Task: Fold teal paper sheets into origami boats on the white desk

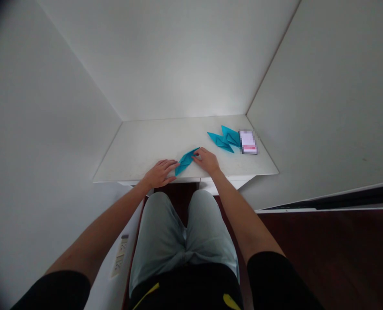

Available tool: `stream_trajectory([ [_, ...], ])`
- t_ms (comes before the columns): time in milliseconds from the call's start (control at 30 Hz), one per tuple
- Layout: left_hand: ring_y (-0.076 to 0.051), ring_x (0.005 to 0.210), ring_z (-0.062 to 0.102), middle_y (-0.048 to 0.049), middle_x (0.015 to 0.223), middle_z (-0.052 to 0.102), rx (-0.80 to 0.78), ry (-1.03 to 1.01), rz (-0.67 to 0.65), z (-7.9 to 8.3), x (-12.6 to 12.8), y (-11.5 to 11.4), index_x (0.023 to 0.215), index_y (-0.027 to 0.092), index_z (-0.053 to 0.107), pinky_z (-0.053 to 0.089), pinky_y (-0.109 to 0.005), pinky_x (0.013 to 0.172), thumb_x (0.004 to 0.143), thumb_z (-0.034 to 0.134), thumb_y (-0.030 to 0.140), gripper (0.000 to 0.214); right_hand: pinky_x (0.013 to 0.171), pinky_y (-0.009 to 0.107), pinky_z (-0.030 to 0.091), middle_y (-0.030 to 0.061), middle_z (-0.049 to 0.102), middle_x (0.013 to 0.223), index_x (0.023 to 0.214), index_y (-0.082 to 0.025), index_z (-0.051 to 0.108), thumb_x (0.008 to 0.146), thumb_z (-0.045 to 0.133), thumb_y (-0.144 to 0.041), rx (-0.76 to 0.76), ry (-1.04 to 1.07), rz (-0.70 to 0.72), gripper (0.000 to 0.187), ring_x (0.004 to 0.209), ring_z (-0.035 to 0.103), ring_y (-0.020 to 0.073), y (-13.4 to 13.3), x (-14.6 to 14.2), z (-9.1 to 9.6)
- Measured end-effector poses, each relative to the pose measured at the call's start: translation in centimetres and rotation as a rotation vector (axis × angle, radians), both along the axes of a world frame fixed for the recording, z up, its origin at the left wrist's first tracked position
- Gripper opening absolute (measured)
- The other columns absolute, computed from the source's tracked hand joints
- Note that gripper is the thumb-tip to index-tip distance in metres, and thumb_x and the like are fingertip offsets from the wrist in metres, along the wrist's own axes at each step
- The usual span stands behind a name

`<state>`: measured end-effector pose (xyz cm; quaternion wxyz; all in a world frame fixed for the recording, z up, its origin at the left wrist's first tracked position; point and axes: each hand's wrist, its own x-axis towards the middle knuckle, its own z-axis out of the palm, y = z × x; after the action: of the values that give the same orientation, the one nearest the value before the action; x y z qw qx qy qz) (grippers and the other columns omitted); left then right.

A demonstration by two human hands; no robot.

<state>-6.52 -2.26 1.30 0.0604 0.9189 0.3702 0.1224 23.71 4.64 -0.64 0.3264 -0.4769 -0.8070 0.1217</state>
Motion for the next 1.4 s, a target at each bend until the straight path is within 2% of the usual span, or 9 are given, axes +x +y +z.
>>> stream_trajectory([
  [267, -0.032, 0.145, 0.056, -0.0146, 0.158, 0.06, -0.014, -0.04, 0.049, 0.3, -0.3, -0.2, 0.171, 0.027, 0.04, 0.039, -0.051, 0.125, 0.107, 0.058, 0.049, 0.071, 0.087, 0.039, 0.062, 0.0044, 0.073, 0.136, 0.113, -0.034, 0.083, 0.106, 0.065, -0.045, -0.001, -0.133, 0.083, 0.023, 0.109, 0.075, 0.025, -0.1, -0.5, 0.4],
  [333, -0.031, 0.142, 0.058, -0.0139, 0.153, 0.064, -0.052, -0.123, 0.162, 0.1, 0.3, 0.2, 0.17, 0.026, 0.04, 0.041, -0.05, 0.123, 0.108, 0.056, 0.05, 0.068, 0.091, 0.04, 0.062, 0.0034, 0.072, 0.14, 0.117, -0.034, 0.082, 0.105, 0.067, -0.046, 0.006, -0.149, 0.104, 0.023, 0.118, 0.073, 0.0268, 0.0, -0.4, 0.4],
  [467, -0.029, 0.132, 0.063, -0.0147, 0.141, 0.067, -0.073, -0.432, 0.546, -0.8, 3.5, 1.8, 0.156, 0.023, 0.053, 0.047, -0.049, 0.114, 0.113, 0.045, 0.051, 0.052, 0.098, 0.043, 0.06, 0.0032, 0.072, 0.144, 0.122, -0.033, 0.079, 0.103, 0.069, -0.042, 0.009, -0.178, 0.153, 0.023, 0.124, 0.071, 0.0282, 0.2, -0.3, 0.5],
  [567, -0.032, 0.127, 0.064, -0.0159, 0.133, 0.067, -0.041, -0.482, 0.669, -1.1, 6.5, 2.8, 0.144, 0.021, 0.06, 0.047, -0.05, 0.111, 0.103, 0.062, 0.063, 0.058, 0.098, 0.041, 0.06, 0.0044, 0.072, 0.143, 0.123, -0.032, 0.077, 0.102, 0.069, -0.037, 0.008, -0.196, 0.196, 0.023, 0.123, 0.071, 0.028, 0.2, -0.3, 0.5],
  [667, -0.032, 0.121, 0.064, -0.0137, 0.125, 0.068, -0.05, -0.457, 0.687, -1.0, 7.9, 3.0, 0.144, 0.02, 0.058, 0.047, -0.05, 0.108, 0.097, 0.071, 0.065, 0.066, 0.095, 0.039, 0.059, 0.0056, 0.072, 0.142, 0.123, -0.031, 0.076, 0.1, 0.069, -0.031, 0.007, -0.204, 0.205, 0.024, 0.121, 0.071, 0.0278, 0.2, -0.3, 0.6],
  [900, -0.031, 0.12, 0.065, -0.0108, 0.122, 0.071, -0.082, -0.465, 0.649, -0.3, 7.6, 2.5, 0.151, 0.022, 0.054, 0.043, -0.049, 0.109, 0.098, 0.071, 0.058, 0.066, 0.084, 0.035, 0.057, 0.0061, 0.069, 0.14, 0.14, -0.035, 0.073, 0.103, 0.064, -0.033, 0.022, -0.285, 0.228, 0.039, 0.104, 0.073, 0.0243, 0.1, -0.6, 0.6],
  [1100, -0.028, 0.119, 0.066, -0.0081, 0.122, 0.073, -0.139, -0.459, 0.658, 0.1, 7.6, 2.5, 0.152, 0.024, 0.056, 0.041, -0.049, 0.111, 0.101, 0.066, 0.033, 0.053, 0.08, 0.033, 0.055, 0.0057, 0.067, 0.138, 0.151, -0.042, 0.067, 0.104, 0.064, -0.036, 0.025, -0.289, 0.217, 0.047, 0.096, 0.072, 0.0227, 0.0, -0.7, 0.7],
  [1333, -0.026, 0.118, 0.068, -0.003, 0.117, 0.078, -0.176, -0.451, 0.639, 0.9, 7.8, 2.2, 0.147, 0.032, 0.063, 0.04, -0.044, 0.111, 0.103, 0.061, 0.028, 0.044, 0.099, 0.04, 0.059, 0.0095, 0.063, 0.154, 0.159, -0.028, 0.058, 0.105, 0.06, -0.036, 0.006, -0.237, 0.235, 0.055, 0.123, 0.07, 0.0292, 0.2, -0.6, 0.2],
  [1400, -0.027, 0.118, 0.068, -0.0036, 0.116, 0.079, -0.177, -0.464, 0.657, 0.8, 7.8, 2.3, 0.145, 0.031, 0.064, 0.04, -0.044, 0.111, 0.103, 0.062, 0.027, 0.043, 0.097, 0.04, 0.06, 0.0108, 0.065, 0.152, 0.158, -0.025, 0.059, 0.103, 0.063, -0.036, -0.022, -0.161, 0.217, 0.056, 0.116, 0.072, 0.0279, 0.4, -0.5, 0.0],
])
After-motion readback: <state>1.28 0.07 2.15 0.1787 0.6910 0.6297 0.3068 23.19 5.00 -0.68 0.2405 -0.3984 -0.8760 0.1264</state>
